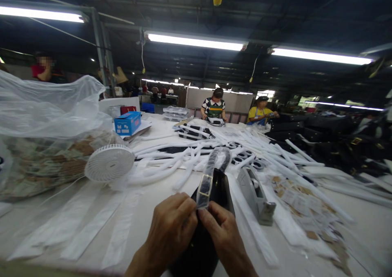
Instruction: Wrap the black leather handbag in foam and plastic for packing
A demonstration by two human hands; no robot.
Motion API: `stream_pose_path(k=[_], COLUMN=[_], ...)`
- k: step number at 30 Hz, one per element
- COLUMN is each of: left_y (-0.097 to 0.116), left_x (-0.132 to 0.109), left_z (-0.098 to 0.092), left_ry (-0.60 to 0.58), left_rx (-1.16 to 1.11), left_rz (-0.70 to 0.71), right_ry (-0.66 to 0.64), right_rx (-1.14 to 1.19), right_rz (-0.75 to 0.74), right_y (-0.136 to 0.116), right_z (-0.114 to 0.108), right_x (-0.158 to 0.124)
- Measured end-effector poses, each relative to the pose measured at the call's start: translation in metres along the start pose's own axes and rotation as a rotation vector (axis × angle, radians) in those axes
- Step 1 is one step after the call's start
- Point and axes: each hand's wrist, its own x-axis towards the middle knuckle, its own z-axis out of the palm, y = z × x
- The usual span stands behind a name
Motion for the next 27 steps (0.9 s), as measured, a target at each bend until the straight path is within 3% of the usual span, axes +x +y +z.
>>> stream_pose_path(k=[3,7,13,16,22,27], left_y=[0.007,0.006,0.003,0.004,0.001,-0.005], left_x=[-0.006,-0.013,-0.02,-0.02,-0.022,-0.043], left_z=[-0.007,-0.009,-0.002,0.0,0.001,-0.002], left_ry=[-0.014,-0.014,0.038,0.059,0.082,0.039], left_rx=[0.162,0.172,0.06,0.038,0.071,0.084], left_rz=[0.108,0.025,-0.041,-0.04,-0.031,0.059], right_ry=[-0.002,0.06,0.295,0.351,0.252,0.119], right_rx=[-0.046,-0.224,-0.477,-0.513,-0.606,-0.671], right_rz=[0.002,-0.052,-0.478,-0.604,-0.763,-0.777], right_y=[-0.002,-0.003,0.002,0.002,0.0,0.002], right_z=[0.002,0.004,0.007,0.007,0.008,0.009], right_x=[0.002,0.005,0.006,0.006,0.002,-0.013])
